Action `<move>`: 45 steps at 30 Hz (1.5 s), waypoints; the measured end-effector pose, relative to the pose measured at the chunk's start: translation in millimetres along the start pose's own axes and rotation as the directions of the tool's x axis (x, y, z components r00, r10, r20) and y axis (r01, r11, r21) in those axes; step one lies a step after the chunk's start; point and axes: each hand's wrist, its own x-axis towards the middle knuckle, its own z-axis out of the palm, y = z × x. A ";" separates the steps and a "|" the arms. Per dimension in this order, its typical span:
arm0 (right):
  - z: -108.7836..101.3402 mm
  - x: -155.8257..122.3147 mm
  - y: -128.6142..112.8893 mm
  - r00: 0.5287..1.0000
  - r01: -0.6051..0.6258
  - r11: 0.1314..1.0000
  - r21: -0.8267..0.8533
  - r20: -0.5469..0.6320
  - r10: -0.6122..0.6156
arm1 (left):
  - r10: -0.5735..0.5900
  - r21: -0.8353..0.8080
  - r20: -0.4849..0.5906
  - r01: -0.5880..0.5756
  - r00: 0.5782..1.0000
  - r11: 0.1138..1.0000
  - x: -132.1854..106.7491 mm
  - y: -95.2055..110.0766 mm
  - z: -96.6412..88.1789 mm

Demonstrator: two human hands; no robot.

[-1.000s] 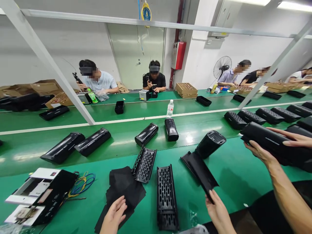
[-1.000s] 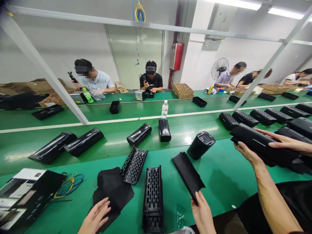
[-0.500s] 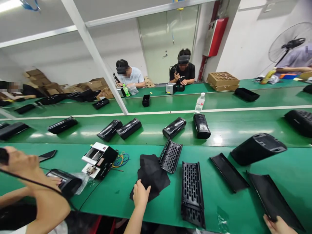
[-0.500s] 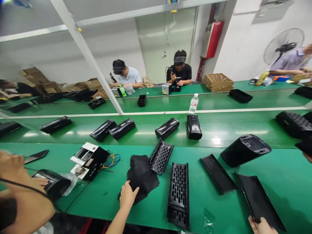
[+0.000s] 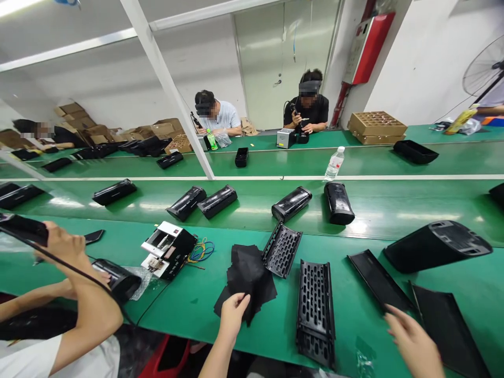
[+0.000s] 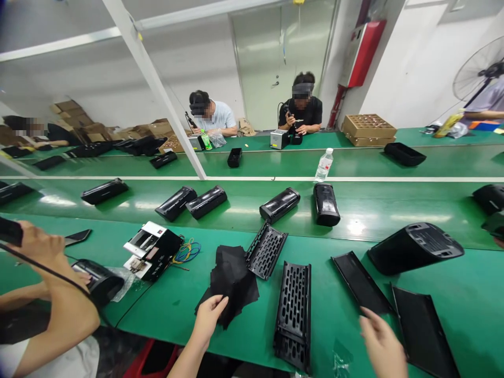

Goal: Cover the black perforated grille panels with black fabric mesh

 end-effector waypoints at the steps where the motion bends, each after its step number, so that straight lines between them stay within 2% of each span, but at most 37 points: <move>1: 22.8 -17.5 -22.1 0.988 0.055 0.998 0.003 0.146 -0.055 | -0.007 -0.101 0.033 0.010 0.999 0.995 -6.0 6.2 2.5; 2: 46.4 -35.9 -43.2 0.933 0.142 0.990 0.025 0.332 -0.143 | -0.016 -0.206 0.069 0.030 0.997 0.978 -11.8 13.2 5.9; 4: 91.1 -70.2 -77.1 0.752 0.290 0.954 0.078 0.597 -0.277 | -0.028 -0.370 0.130 0.075 0.991 0.926 -22.1 28.2 14.6; 5: 109.9 -84.1 -88.5 0.670 0.340 0.936 0.087 0.676 -0.306 | -0.025 -0.408 0.152 0.086 0.988 0.909 -26.1 35.4 19.5; 6: 125.4 -94.8 -96.0 0.633 0.399 0.913 0.081 0.696 -0.338 | -0.016 -0.430 0.172 0.089 0.985 0.899 -29.4 41.7 24.3; 9: 149.7 -107.7 -100.9 0.619 0.555 0.832 -0.007 0.672 -0.407 | 0.005 -0.447 0.205 0.089 0.979 0.890 -34.2 52.6 35.1; 12: 147.6 -100.6 -93.8 0.587 0.601 0.799 0.009 0.673 -0.450 | -0.002 -0.463 0.192 0.092 0.981 0.882 -34.0 50.2 37.4; 14: 139.3 -90.4 -88.1 0.603 0.556 0.829 0.061 0.656 -0.453 | -0.015 -0.462 0.216 0.116 0.976 0.879 -31.5 43.1 35.3; 15: 134.4 -84.2 -85.2 0.638 0.507 0.857 0.085 0.632 -0.440 | -0.024 -0.450 0.235 0.130 0.972 0.883 -29.1 38.8 33.7; 17: 123.8 -70.0 -79.7 0.732 0.366 0.919 0.145 0.565 -0.381 | -0.038 -0.395 0.245 0.135 0.969 0.909 -20.9 29.2 30.6; 20: 104.6 -45.7 -72.5 0.867 0.104 0.953 0.284 0.443 -0.227 | -0.038 -0.247 0.171 0.081 0.984 0.966 -1.7 14.0 28.1; 23: 80.5 -22.0 -68.2 0.965 -0.089 0.876 0.473 0.259 -0.042 | -0.056 -0.109 0.085 0.065 0.995 0.992 17.2 -1.5 29.6; 25: 64.1 -9.4 -67.8 0.990 -0.129 0.782 0.609 0.119 0.071 | -0.073 -0.015 0.045 0.074 0.996 0.997 24.6 -10.2 31.7; 27: 50.2 -1.3 -70.2 0.989 -0.128 0.693 0.710 0.039 0.143 | -0.073 0.107 0.019 0.071 0.997 0.992 26.9 -15.1 32.7; 28: 44.8 0.6 -72.6 0.987 -0.134 0.655 0.744 0.040 0.157 | -0.069 0.169 0.015 0.065 0.998 0.983 26.3 -15.4 32.4; 32: 36.7 -8.4 -89.4 0.968 -0.246 0.540 0.805 0.226 0.105 | -0.026 0.392 -0.015 0.030 1.000 0.919 14.6 1.6 28.3; 34: 38.9 -21.2 -101.0 0.950 -0.302 0.499 0.812 0.300 0.087 | 0.072 0.447 -0.035 -0.049 0.997 0.893 4.3 20.2 27.2; 35: 40.9 -28.9 -107.4 0.939 -0.331 0.483 0.810 0.333 0.086 | 0.130 0.413 -0.016 -0.112 0.991 0.904 -1.7 31.1 27.7; 36: 43.3 -37.1 -113.8 0.925 -0.363 0.470 0.804 0.370 0.083 | 0.172 0.315 0.029 -0.172 0.985 0.933 -8.0 42.5 29.1; 37: 45.9 -45.5 -120.3 0.909 -0.396 0.457 0.796 0.409 0.076 | 0.192 0.147 0.101 -0.205 0.976 0.968 -14.6 53.9 31.4; 38: 48.7 -53.8 -126.5 0.891 -0.430 0.444 0.786 0.450 0.066 | 0.192 -0.067 0.198 -0.182 0.961 0.981 -21.1 65.0 34.4; 39: 51.5 -61.7 -132.2 0.870 -0.462 0.430 0.776 0.490 0.052 | 0.191 -0.278 0.308 -0.103 0.932 0.955 -27.5 75.6 37.8; 40: 54.3 -68.8 -137.2 0.851 -0.491 0.416 0.766 0.524 0.040 | 0.195 -0.447 0.414 0.012 0.889 0.894 -33.4 85.4 41.1; 42: 59.4 -80.1 -144.3 0.812 -0.541 0.395 0.743 0.584 0.013 | 0.223 -0.633 0.556 0.234 0.801 0.738 -43.4 102.6 46.1; 43: 61.4 -83.9 -146.4 0.792 -0.562 0.388 0.730 0.610 -0.001 | 0.236 -0.673 0.588 0.307 0.773 0.673 -47.2 109.6 47.1; 45: 63.7 -88.1 -148.3 0.754 -0.600 0.385 0.701 0.657 -0.021 | 0.228 -0.711 0.602 0.384 0.765 0.590 -52.4 120.1 45.5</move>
